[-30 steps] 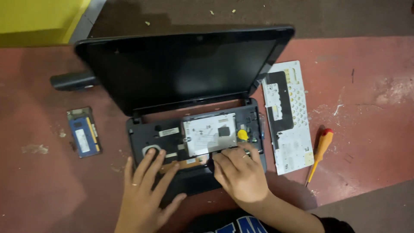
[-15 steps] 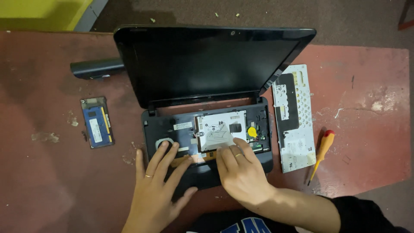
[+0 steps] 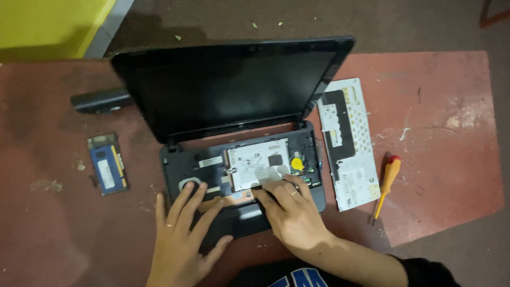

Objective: Repairing a laptop by disassembling and reassembling its internal components using a screwdriver

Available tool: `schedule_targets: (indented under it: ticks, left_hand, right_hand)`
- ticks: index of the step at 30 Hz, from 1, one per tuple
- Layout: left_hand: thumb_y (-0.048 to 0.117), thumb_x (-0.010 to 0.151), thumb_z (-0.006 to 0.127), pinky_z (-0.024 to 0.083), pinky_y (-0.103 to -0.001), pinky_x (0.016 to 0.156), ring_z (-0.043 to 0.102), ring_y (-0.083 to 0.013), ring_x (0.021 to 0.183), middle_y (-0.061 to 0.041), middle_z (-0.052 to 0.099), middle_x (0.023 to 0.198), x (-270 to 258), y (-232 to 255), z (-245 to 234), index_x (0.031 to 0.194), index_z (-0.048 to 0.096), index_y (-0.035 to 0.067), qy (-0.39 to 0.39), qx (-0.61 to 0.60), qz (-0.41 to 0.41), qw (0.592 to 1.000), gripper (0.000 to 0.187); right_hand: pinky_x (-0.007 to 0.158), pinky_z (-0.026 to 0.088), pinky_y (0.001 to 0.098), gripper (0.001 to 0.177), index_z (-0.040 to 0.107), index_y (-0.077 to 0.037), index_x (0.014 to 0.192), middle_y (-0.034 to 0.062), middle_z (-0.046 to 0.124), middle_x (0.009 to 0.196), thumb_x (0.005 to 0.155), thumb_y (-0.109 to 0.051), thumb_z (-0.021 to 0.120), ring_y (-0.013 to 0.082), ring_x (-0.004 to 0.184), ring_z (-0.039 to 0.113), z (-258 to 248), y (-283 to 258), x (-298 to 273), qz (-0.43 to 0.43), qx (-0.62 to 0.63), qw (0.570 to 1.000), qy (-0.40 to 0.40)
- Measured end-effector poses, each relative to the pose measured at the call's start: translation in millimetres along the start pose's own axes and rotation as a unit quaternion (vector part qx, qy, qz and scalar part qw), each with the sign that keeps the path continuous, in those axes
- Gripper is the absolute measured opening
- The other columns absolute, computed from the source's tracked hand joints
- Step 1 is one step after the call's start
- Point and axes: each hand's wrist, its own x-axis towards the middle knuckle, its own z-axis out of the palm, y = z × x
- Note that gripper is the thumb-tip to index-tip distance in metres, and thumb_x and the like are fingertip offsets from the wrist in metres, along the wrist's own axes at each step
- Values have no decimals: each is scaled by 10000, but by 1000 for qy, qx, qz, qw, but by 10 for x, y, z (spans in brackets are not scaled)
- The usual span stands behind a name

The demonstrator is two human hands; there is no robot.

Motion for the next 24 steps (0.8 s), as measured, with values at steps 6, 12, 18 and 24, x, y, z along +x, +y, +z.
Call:
schedule_targets:
  ticks: [6, 12, 18, 24]
  left_hand:
    - [503, 758, 709, 166, -693, 1134, 334, -294, 1444, -55, 409, 1518, -17, -2, 66, 1354, 541, 264, 1, 13, -11, 1000, 664]
    - [504, 749, 713, 128, -706, 1135, 319, -271, 1454, -25, 401, 1528, 1, 55, 23, 1361, 539, 286, -18, 19, -29, 999, 673]
    - [518, 714, 688, 53, -749, 1131, 395, -276, 1423, -41, 452, 1502, 28, 158, 4, 1318, 560, 292, 2, 65, -46, 997, 657]
    - [518, 660, 714, 21, -748, 1171, 402, -285, 1422, -5, 493, 1461, 92, 260, -42, 1260, 613, 325, 6, 95, -78, 992, 639]
  right_hand:
    - [1087, 352, 488, 251, 681, -55, 1090, 69, 674, 1072, 862, 28, 617, 196, 973, 652, -51, 168, -245, 55, 159, 984, 60]
    - [932, 464, 360, 186, 666, -46, 1096, 99, 678, 1053, 913, -69, 644, 252, 1007, 628, -379, 720, -562, 319, 82, 935, 131]
    - [850, 523, 354, 232, 719, -67, 1103, 74, 667, 1089, 874, -52, 680, 232, 1002, 641, -303, 1262, -908, 349, 36, 933, 84]
    - [935, 436, 372, 216, 740, -105, 1055, 44, 671, 1034, 842, -74, 751, 197, 950, 622, -279, 1323, -901, 317, 58, 941, 103]
